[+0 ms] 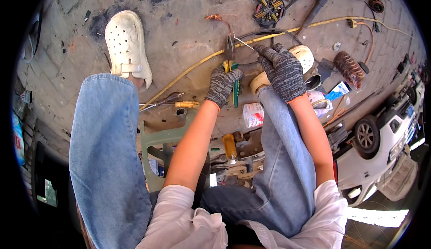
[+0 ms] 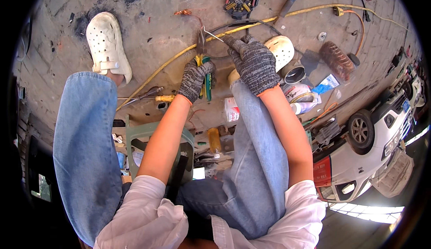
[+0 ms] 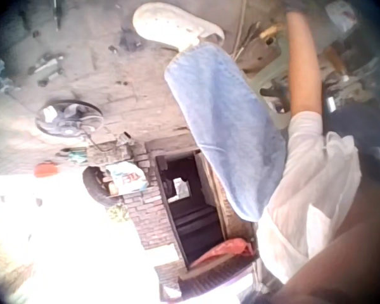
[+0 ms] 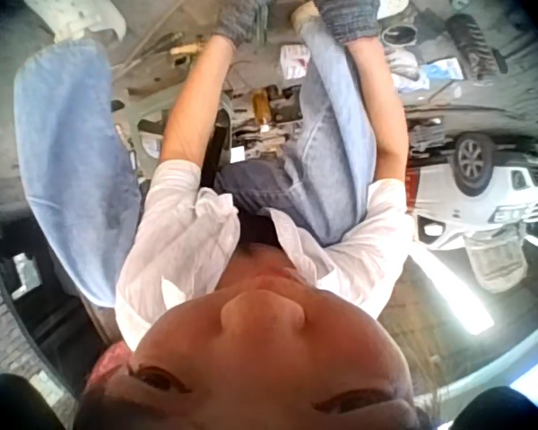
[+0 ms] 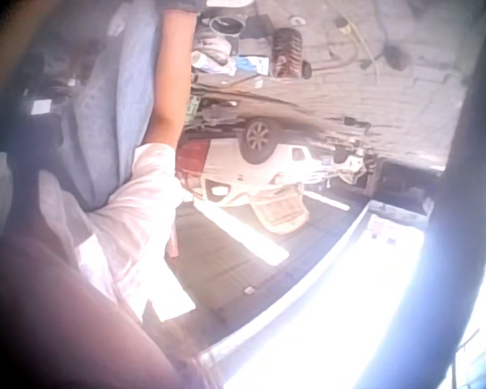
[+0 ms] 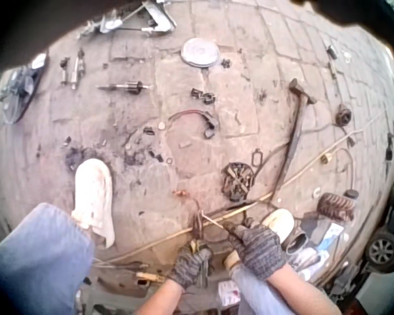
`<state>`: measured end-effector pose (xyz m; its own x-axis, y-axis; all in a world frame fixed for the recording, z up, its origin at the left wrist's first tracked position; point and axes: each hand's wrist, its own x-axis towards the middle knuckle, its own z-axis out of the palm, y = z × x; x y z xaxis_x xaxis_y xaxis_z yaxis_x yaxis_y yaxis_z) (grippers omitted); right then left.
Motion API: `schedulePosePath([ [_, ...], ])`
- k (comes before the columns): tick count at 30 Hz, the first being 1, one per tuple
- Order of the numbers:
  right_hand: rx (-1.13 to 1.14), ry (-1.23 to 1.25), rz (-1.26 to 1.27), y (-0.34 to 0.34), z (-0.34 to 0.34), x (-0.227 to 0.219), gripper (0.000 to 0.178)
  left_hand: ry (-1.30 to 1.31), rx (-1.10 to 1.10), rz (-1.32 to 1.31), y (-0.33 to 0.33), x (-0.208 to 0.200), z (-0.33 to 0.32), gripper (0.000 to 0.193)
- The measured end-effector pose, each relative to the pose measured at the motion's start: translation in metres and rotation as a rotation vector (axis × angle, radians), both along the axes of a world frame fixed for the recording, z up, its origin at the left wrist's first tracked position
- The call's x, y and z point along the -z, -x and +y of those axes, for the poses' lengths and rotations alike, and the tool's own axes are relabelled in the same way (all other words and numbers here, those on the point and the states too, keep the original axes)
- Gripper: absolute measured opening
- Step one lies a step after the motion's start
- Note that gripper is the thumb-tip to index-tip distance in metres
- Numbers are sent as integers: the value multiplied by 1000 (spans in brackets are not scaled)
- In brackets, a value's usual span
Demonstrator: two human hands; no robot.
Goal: The person sits on a low stool and uses pliers to strip the insulation from a copper wire. They then use a screwdriver to twist the exposed strands and manipulate a small orange component. Finally, they use the pliers to adjust a black circular electronic part with multiple yellow connectors.
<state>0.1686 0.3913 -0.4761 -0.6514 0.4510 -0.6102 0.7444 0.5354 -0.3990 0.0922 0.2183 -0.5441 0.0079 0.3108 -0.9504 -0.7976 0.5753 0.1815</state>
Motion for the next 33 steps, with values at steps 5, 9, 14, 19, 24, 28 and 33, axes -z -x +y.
schedulePosePath([
  [5,-243,-100,-23,12,17,9,31,-76,203,235,-7,23,-15,16],
  [9,-421,-106,-97,14,45,19,32,-91,367,365,7,5,0,19],
  [14,-523,-111,-126,23,62,15,31,-54,309,298,5,6,-1,19],
  [19,-500,-114,-178,25,57,15,29,-17,267,201,12,-2,5,19],
  [24,-469,-51,-232,29,55,13,28,-23,256,200,14,-6,7,18],
  [28,-497,-66,-203,39,52,16,26,-54,329,298,6,13,-5,17],
  [33,-459,-52,-200,44,49,16,25,-40,282,250,2,27,-12,15],
])
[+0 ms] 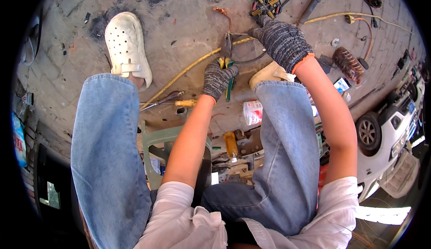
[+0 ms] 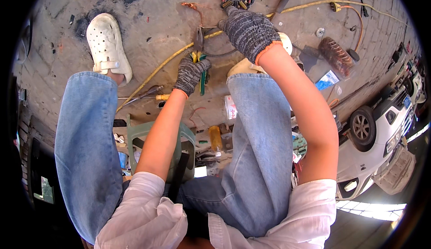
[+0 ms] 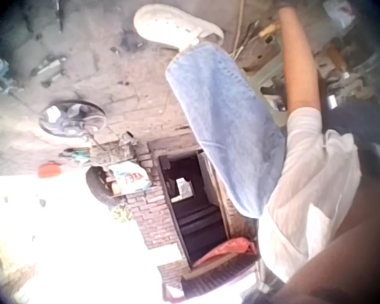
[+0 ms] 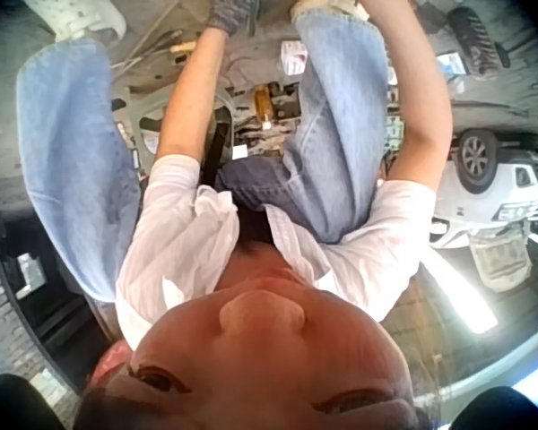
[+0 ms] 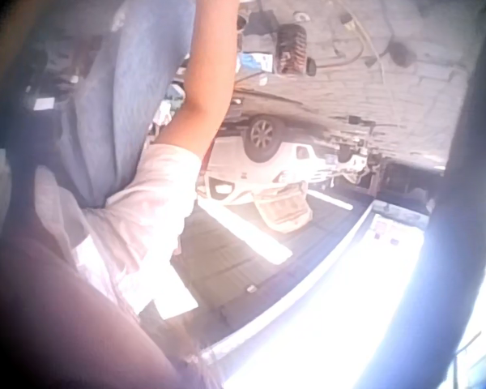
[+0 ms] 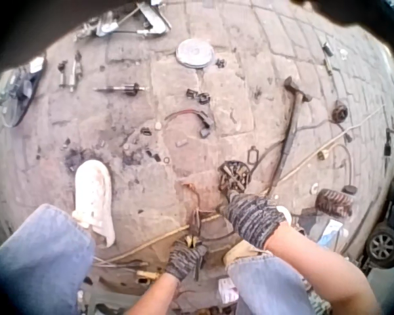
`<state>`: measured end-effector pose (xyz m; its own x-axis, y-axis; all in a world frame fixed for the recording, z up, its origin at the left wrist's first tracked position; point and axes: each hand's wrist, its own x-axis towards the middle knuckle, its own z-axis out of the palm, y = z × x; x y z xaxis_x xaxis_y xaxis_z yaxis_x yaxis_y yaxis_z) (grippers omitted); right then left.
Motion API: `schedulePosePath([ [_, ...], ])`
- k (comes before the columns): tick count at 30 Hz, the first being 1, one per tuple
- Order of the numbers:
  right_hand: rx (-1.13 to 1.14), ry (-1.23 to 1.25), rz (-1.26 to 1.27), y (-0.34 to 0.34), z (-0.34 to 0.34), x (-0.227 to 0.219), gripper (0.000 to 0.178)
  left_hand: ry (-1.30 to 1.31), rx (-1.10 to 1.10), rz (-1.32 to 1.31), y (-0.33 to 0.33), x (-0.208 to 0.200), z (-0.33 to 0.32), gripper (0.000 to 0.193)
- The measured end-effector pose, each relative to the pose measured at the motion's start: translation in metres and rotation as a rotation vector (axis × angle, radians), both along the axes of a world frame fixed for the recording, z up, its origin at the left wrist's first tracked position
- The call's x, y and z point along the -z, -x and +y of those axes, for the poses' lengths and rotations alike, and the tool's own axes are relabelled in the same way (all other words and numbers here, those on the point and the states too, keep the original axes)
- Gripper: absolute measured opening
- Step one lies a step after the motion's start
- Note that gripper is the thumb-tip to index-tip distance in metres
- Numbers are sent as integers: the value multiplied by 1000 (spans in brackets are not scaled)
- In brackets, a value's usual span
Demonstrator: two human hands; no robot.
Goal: The person sits on a low stool and uses pliers to strip the insulation from a copper wire. They then use a screwdriver to twist the exposed strands and manipulate a small orange component. Finally, they use the pliers to adjust a black circular electronic part with multiple yellow connectors.
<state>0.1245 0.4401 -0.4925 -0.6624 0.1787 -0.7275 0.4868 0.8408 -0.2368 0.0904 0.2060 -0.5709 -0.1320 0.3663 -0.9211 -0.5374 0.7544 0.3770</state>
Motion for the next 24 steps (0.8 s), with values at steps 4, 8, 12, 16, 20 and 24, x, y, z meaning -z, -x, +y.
schedulePosePath([
  [4,-126,-26,209,-15,-13,-4,20,-21,9,-9,0,1,1,15],
  [8,-191,-64,162,-7,-28,-5,18,-18,-52,-30,0,1,-1,17],
  [12,-240,-18,70,9,-32,-18,17,10,11,8,-2,6,-1,19],
  [16,-249,6,92,8,-37,-20,16,41,9,-9,0,1,4,24],
  [20,-244,39,32,18,-38,-19,15,48,-18,-24,2,2,2,24],
  [24,-216,47,59,17,-35,-11,14,50,-6,-17,-2,6,3,22],
])
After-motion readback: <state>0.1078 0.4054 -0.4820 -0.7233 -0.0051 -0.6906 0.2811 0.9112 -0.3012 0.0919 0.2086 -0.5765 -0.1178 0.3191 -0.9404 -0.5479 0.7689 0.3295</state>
